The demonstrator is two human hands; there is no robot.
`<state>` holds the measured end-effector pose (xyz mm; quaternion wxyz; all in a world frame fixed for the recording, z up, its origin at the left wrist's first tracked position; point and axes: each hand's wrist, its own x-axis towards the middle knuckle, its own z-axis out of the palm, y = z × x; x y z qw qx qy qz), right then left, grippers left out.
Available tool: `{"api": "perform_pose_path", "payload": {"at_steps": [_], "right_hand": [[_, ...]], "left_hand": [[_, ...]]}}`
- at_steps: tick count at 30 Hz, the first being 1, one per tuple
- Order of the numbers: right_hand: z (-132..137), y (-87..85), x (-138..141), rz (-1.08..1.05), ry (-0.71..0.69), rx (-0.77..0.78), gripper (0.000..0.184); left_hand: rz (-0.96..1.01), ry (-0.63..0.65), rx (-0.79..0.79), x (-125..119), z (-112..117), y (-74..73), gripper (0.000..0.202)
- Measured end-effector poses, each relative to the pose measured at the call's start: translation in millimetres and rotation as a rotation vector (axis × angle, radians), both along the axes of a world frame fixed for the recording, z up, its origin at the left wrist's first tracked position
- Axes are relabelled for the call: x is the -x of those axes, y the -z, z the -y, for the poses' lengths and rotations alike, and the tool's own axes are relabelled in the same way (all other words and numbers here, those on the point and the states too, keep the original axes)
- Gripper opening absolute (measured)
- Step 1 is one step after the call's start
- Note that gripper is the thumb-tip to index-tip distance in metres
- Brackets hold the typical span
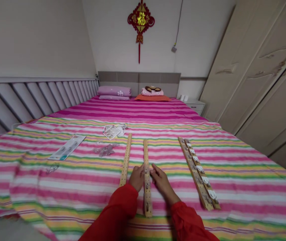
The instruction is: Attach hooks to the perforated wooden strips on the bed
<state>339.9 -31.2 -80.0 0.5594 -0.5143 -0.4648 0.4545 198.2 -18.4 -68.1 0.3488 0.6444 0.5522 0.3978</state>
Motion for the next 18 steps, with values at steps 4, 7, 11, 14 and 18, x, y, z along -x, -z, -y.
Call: {"api": "perform_pose_path", "payload": {"at_steps": [4,7,11,14,18], "right_hand": [[3.1,-1.4,2.1,-0.108,-0.003,0.037,0.064],[3.6,-2.2,3.7,-0.143,0.020,0.035,0.061],[4.9,-3.0,3.9,-0.171,0.030,0.037,0.055],[5.7,-3.4,3.4,-0.166,0.026,0.034,0.052],[5.3,-3.1,3.2,-0.155,0.017,0.023,0.049]], "left_hand": [[0.143,-0.019,0.099,15.0,4.4,-15.7,0.038],[0.288,-0.013,0.139,43.5,2.5,-32.1,0.039],[0.255,-0.182,-0.016,97.9,-15.8,-47.2,0.030],[0.090,-0.396,-0.164,135.4,-37.1,-47.9,0.021],[-0.213,-0.454,-0.360,164.5,-62.1,-41.4,0.016]]}}
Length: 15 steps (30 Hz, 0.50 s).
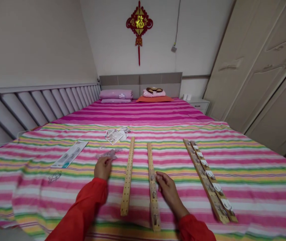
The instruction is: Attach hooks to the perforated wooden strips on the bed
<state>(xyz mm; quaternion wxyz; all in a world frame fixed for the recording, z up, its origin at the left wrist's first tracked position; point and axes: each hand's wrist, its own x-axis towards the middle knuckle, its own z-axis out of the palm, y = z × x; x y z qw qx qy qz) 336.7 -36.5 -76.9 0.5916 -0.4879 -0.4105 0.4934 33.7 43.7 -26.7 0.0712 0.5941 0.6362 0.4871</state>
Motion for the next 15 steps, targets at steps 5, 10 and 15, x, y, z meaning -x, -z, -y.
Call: {"api": "perform_pose_path", "payload": {"at_steps": [5,10,15], "right_hand": [[-0.5,0.4,0.7,-0.008,0.008,0.007,0.049],[0.7,-2.9,1.4,-0.018,0.010,0.013,0.048],[1.0,-4.5,2.0,-0.024,0.000,0.006,0.047]], "left_hand": [[-0.296,-0.022,0.020,9.2,-15.6,7.8,0.016],[-0.385,-0.023,0.073,9.7,-17.9,7.3,0.017],[-0.077,-0.010,0.002,2.8,-12.8,-1.4,0.009]]}}
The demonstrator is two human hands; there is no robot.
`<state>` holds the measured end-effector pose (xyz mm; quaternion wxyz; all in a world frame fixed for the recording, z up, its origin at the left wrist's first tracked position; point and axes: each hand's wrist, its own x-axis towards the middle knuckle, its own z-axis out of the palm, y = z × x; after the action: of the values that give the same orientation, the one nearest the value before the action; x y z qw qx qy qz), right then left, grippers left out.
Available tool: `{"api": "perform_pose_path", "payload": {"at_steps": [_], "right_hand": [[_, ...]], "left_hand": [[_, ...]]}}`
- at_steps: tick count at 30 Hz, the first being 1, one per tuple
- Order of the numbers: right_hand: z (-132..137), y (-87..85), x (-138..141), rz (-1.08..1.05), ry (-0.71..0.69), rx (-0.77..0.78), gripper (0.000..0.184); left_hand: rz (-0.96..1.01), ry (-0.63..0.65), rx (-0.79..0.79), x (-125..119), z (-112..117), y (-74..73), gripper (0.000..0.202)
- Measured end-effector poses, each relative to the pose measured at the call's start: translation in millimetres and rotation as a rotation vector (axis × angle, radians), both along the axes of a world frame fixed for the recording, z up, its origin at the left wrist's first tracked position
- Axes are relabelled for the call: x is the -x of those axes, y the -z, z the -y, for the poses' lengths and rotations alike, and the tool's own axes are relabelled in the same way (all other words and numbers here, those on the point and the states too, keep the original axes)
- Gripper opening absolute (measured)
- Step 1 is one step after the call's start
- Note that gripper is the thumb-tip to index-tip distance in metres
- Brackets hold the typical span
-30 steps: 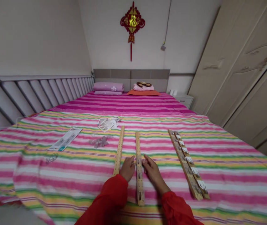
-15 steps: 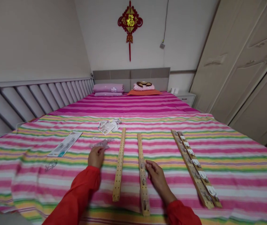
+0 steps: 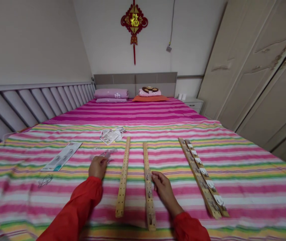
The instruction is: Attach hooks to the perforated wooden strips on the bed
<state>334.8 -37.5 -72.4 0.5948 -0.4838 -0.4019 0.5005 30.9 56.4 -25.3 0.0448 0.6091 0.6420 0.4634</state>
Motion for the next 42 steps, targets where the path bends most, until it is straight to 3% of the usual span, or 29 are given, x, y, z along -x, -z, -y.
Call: {"api": "perform_pose_path", "payload": {"at_steps": [5,10,15,22,24,28,34,42], "right_hand": [[-0.5,1.2,0.5,0.001,0.010,-0.024,0.043],[-0.4,0.9,0.7,-0.021,0.006,-0.024,0.040],[-1.0,3.2,0.6,-0.013,0.013,-0.033,0.038],[-1.0,3.8,0.6,0.009,0.009,-0.041,0.040],[-0.5,3.6,0.6,0.013,0.010,-0.045,0.041],[0.0,3.1,0.5,0.019,0.004,-0.041,0.042],[-1.4,3.9,0.4,0.022,-0.001,-0.046,0.038],[-2.4,4.8,0.9,0.011,0.006,-0.032,0.039]], "left_hand": [[0.484,0.020,0.105,-6.4,7.1,-3.9,0.026],[0.715,0.001,0.255,-6.8,13.1,-1.9,0.040],[0.687,-0.024,0.130,-13.5,22.0,-4.5,0.037],[0.285,0.107,-0.145,-17.1,35.3,-11.5,0.025],[0.315,0.076,-0.169,-16.2,34.4,-10.7,0.024],[0.569,-0.031,-0.096,-14.1,27.7,-3.9,0.027],[0.725,0.055,-0.112,-13.2,20.7,3.4,0.025],[0.714,0.014,-0.105,-10.4,9.1,9.4,0.024]]}}
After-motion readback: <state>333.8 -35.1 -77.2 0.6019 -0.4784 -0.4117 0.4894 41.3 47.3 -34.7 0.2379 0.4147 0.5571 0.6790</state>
